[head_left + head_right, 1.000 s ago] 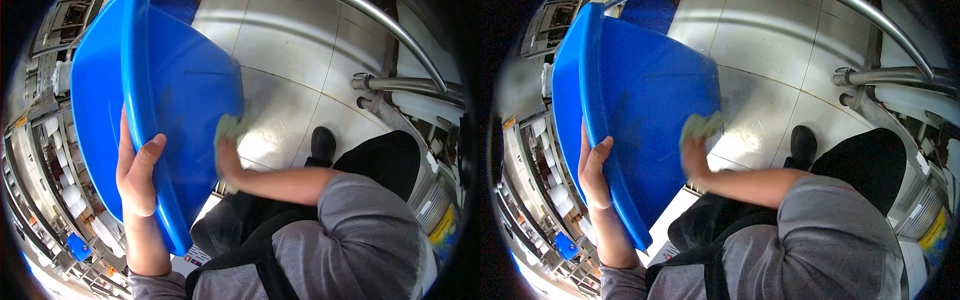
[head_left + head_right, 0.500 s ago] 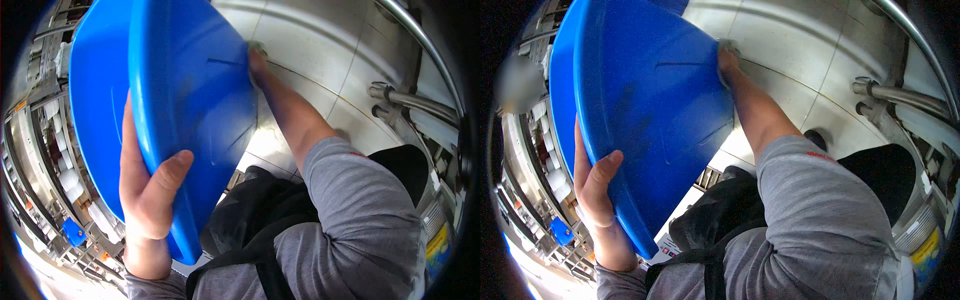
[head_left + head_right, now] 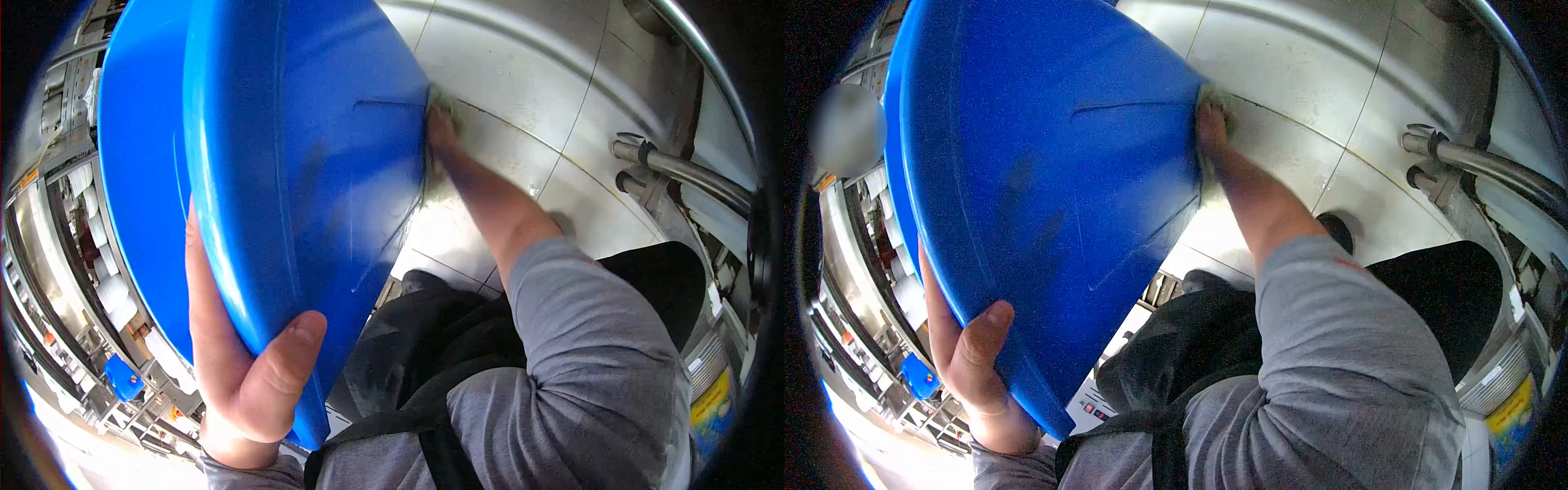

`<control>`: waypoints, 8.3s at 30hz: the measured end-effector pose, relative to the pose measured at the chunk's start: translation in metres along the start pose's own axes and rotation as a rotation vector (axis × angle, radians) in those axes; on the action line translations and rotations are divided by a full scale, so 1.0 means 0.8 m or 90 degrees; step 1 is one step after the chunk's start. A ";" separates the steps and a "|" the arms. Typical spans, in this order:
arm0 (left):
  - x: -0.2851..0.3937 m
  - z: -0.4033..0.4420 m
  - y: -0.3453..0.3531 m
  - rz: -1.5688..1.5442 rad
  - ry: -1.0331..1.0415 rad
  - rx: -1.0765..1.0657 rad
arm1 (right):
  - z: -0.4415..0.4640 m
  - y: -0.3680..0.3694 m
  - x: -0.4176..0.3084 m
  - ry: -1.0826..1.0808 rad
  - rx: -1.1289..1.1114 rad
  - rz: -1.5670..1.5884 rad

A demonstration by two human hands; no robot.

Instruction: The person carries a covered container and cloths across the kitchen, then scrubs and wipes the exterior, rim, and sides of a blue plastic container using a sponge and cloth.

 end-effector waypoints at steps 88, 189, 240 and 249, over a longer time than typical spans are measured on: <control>-0.013 0.048 -0.009 -0.107 -0.005 -0.154 | -0.371 -0.148 -0.454 -0.213 -0.529 -0.119; -0.141 -0.195 -0.165 0.733 0.410 0.317 | -0.063 -0.141 -0.344 -0.041 0.331 0.423; -0.107 -0.235 -0.116 0.581 0.420 0.387 | -0.339 -0.270 -0.497 -0.579 -0.383 -0.454; -0.011 -0.289 -0.063 0.308 0.601 0.174 | -0.399 -0.279 -0.605 -0.410 -0.359 -0.361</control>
Point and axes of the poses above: each hand's wrist, its own z-axis towards the middle knuckle, its own y-axis out of the palm, x = y × z, the point moved 6 cm from there along z, towards the middle knuckle, and after that the axes turned 7 degrees about -y, right-handed, at the moved point
